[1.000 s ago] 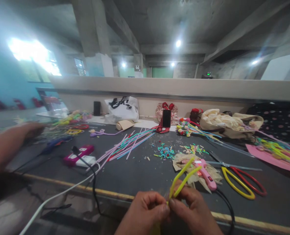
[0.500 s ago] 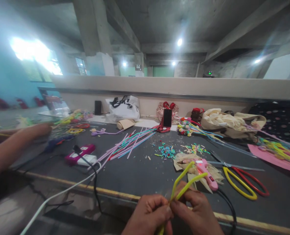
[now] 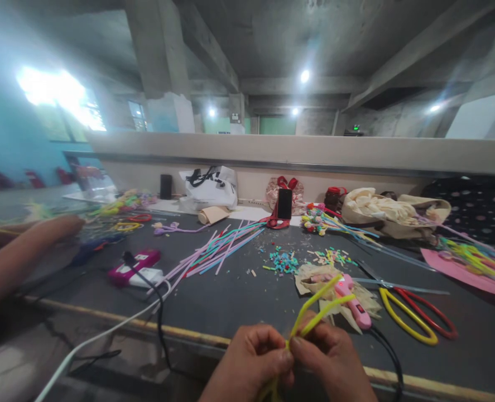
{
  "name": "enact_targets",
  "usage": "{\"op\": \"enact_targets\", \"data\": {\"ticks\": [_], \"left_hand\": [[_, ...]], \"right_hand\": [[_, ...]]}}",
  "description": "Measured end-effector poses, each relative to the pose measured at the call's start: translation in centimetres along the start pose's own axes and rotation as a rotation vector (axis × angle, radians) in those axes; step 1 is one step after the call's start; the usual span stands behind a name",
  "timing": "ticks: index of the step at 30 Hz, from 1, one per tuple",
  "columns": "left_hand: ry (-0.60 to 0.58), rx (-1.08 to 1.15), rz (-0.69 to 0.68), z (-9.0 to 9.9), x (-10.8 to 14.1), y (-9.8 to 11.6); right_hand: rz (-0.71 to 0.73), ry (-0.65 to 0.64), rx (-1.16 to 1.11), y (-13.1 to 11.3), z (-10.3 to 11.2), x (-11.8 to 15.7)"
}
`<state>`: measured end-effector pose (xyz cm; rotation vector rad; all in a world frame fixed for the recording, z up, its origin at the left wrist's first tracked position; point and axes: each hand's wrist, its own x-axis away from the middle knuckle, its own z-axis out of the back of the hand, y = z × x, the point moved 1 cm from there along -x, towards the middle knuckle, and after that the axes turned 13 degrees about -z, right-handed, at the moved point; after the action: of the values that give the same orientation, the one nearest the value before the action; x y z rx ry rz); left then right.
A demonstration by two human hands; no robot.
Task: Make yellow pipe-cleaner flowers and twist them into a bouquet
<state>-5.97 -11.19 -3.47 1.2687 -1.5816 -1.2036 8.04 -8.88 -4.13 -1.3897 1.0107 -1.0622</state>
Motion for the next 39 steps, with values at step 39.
{"op": "enact_targets", "data": {"ticks": [39], "left_hand": [[0.183, -0.465, -0.200, -0.8, 1.0, 1.9]], "right_hand": [[0.075, -0.186, 0.019, -0.8, 0.4, 0.2]]}}
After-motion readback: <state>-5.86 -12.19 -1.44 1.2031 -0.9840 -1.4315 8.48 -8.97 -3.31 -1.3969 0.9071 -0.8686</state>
